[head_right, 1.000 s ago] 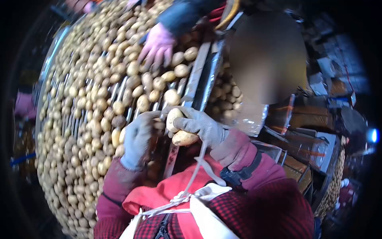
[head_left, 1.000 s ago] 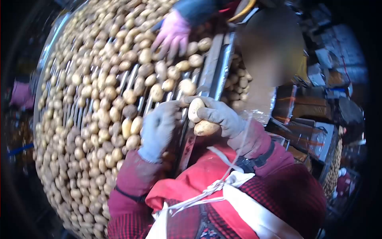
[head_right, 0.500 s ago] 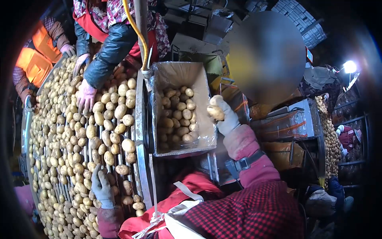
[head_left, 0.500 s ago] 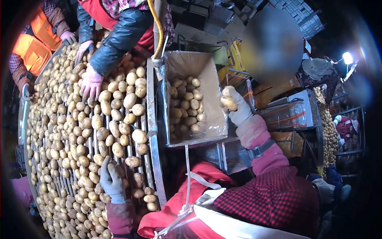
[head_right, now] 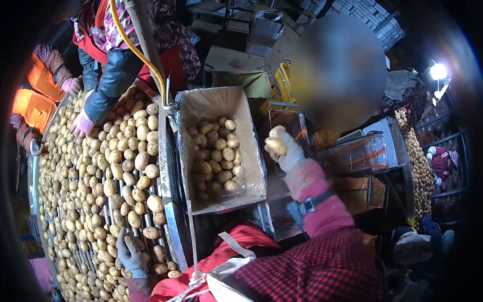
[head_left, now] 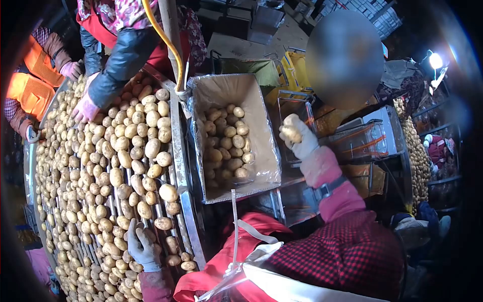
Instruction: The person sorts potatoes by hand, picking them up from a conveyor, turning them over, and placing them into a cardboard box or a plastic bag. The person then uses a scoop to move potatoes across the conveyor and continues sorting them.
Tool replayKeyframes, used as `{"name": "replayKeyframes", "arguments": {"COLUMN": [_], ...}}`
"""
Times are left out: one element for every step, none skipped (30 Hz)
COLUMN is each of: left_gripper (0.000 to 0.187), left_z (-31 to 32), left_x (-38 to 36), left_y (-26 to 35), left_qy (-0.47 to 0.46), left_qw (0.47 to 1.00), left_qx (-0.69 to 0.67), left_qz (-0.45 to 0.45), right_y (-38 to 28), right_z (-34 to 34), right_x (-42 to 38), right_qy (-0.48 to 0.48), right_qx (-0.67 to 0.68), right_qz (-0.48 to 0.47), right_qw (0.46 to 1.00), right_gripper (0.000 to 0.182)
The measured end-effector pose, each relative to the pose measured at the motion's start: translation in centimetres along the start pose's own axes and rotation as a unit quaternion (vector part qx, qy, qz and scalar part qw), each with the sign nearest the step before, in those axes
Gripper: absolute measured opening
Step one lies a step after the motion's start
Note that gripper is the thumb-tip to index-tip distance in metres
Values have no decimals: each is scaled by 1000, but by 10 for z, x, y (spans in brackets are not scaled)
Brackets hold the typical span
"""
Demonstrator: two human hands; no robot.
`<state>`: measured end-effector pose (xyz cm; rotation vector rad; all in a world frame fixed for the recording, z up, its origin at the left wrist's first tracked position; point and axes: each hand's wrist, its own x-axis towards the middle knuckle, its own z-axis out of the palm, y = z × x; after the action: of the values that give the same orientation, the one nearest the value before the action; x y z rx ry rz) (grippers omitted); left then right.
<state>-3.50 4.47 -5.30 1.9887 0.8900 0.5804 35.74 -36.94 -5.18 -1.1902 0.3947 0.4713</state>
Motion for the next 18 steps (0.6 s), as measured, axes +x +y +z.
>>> {"name": "replayKeyframes", "arguments": {"left_gripper": [37,37,37,37,37,36,36,36,36,37,37,37,37,37,37,37,37,37], "left_z": [0,0,0,1,1,1,2,4,5,6,6,6,4,3,2,4,4,1], "left_x": [0,1,1,1,1,2,2,1,0,0,0,0,-1,-1,-1,-1,-1,0], "left_y": [1,-5,-6,-6,-7,-7,-7,-7,-5,0,0,-2,-6,-19,-17,-12,-9,-18], "left_qy": [-1,3,0,5,9,8,7,15,24,25,25,19,12,7,4,3,6,2], "left_qw": [1000,1000,1000,999,999,999,999,999,999,998,998,999,1000,999,999,999,1000,1000], "left_qx": [-2,26,27,32,36,44,42,37,33,48,49,26,4,-12,-9,-8,-8,9], "left_qz": [-5,12,14,13,12,20,21,14,5,14,14,-1,-16,-41,-41,-35,-28,-26], "right_y": [-15,-36,-66,-92,-115,-135,-133,-128,-123,-109,-96,-85,-75,-68,-62,-57,-51,-37], "right_z": [-5,-3,-5,-20,-24,-22,-25,-26,-25,-12,-4,5,15,25,34,43,52,56], "right_x": [16,35,56,88,99,108,110,112,110,84,77,64,49,40,31,22,14,14], "right_qy": [-23,-2,-11,19,65,140,142,88,35,6,-9,-42,-73,-71,-111,-152,-180,-168], "right_qx": [13,8,61,50,44,49,48,81,112,92,99,103,108,111,144,176,173,120], "right_qz": [-18,-96,-125,-186,-223,-190,-192,-169,-144,-131,-79,-67,-53,-50,-47,-45,-27,-60], "right_qw": [1000,995,990,981,972,971,970,978,983,987,992,992,990,990,982,972,968,977], "right_gripper": [27,27,28,28,31,31,31,32,34,33,35,38,41,41,42,43,43,45]}}
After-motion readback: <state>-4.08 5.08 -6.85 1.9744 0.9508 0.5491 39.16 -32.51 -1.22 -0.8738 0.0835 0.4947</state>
